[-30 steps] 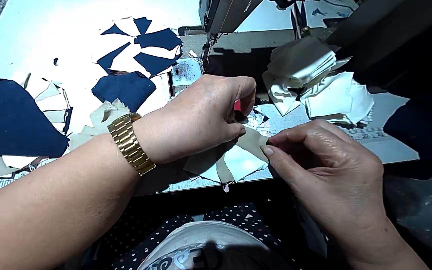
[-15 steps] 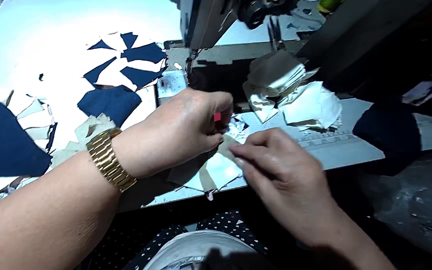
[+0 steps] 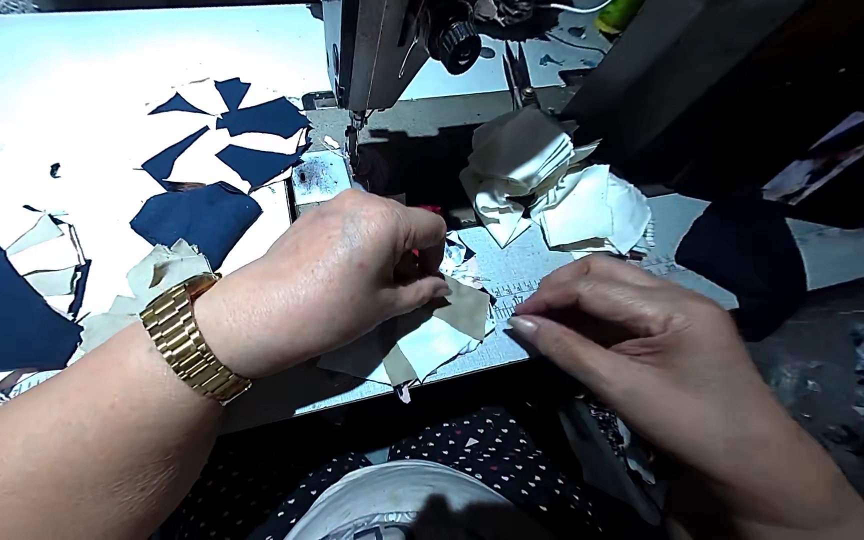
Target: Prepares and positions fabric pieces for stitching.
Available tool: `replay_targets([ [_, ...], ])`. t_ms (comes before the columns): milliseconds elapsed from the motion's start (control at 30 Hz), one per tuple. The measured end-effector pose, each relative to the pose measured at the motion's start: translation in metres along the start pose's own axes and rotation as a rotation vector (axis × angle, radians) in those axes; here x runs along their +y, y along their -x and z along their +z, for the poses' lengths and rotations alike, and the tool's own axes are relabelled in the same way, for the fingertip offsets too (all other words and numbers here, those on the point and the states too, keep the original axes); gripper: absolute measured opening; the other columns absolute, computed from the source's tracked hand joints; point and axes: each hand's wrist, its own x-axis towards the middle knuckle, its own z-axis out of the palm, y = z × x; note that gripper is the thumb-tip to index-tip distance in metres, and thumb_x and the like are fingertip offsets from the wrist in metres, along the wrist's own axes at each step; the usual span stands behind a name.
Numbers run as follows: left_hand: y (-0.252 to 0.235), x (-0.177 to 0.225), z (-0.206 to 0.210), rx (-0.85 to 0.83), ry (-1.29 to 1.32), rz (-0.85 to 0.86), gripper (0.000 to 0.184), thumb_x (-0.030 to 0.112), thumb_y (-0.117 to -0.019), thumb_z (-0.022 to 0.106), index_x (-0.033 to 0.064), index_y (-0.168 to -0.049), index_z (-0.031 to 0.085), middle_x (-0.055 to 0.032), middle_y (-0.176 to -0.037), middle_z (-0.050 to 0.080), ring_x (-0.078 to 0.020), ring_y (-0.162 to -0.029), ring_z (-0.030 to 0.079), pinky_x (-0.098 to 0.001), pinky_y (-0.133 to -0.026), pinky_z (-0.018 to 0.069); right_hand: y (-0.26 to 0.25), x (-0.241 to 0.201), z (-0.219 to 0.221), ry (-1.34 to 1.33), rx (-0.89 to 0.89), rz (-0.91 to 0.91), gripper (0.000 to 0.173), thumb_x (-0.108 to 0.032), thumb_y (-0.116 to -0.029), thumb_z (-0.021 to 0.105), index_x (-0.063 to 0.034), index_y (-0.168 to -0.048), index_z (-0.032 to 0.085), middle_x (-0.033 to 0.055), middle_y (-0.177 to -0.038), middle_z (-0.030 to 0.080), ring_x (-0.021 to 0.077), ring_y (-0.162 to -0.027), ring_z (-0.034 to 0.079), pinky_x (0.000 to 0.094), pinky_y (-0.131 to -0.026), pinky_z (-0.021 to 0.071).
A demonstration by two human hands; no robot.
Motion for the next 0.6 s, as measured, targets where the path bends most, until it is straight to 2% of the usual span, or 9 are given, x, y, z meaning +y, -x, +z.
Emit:
replay_targets([
  [100,0.001,0.003,0.003,-0.062,-0.026,-0.007,0.015,0.034,-0.0964,0.069,0.0195,-0.092,0.070,0.0113,-0.072,0.062,-0.0008,-0.063,0.057,-0.0250,-0.057,0.0485,0.000,-0.002,0.012,0.062,0.008,-0.014,0.012,-0.026,-0.0897,0.072,-0.0158,-0.094,0.074,-0.0059,-0.091,0.060,-0.0017,-0.071,0.056,0.0115,-0.057,0.0479],
  [200,0.002,0.004,0.004,-0.107,-0.064,-0.021,0.013,0.033,-0.0973,0.069,0.0200,-0.095,0.069,0.0110,-0.074,0.062,-0.0022,-0.064,0.057,-0.0268,-0.057,0.0487,-0.003,-0.003,0.020,0.099,0.016,-0.036,0.007,-0.021,-0.0898,0.068,-0.0158,-0.092,0.073,-0.0060,-0.090,0.059,-0.0012,-0.071,0.056,0.0133,-0.057,0.0486],
  [367,0.003,0.010,0.007,0.007,-0.034,0.110,0.020,0.032,-0.0966,0.069,0.0142,-0.089,0.068,0.0058,-0.075,0.058,-0.0054,-0.067,0.056,-0.0260,-0.057,0.0457,-0.008,-0.007,0.019,-0.020,-0.003,-0.031,0.006,-0.016,-0.0923,0.066,-0.0147,-0.092,0.072,-0.0052,-0.093,0.061,-0.0003,-0.076,0.060,0.0119,-0.062,0.0515],
  [500,0.005,0.019,0.014,-0.110,0.046,0.097,0.031,0.045,-0.0893,0.076,0.0143,-0.093,0.069,0.0075,-0.076,0.060,-0.0026,-0.065,0.056,-0.0229,-0.057,0.0473,-0.013,-0.013,0.016,-0.165,-0.007,0.003,0.004,-0.012,-0.0919,0.068,-0.0133,-0.093,0.072,-0.0046,-0.093,0.066,0.0023,-0.075,0.063,0.0138,-0.062,0.0542],
  [600,0.005,0.021,0.016,-0.139,0.029,0.060,0.027,0.042,-0.0913,0.074,0.0151,-0.093,0.068,0.0083,-0.073,0.058,-0.0025,-0.063,0.053,-0.0232,-0.055,0.0446,-0.016,-0.018,0.017,-0.223,-0.018,0.027,0.005,-0.010,-0.0925,0.069,-0.0131,-0.095,0.072,-0.0056,-0.089,0.068,0.0029,-0.071,0.063,0.0147,-0.059,0.0542],
])
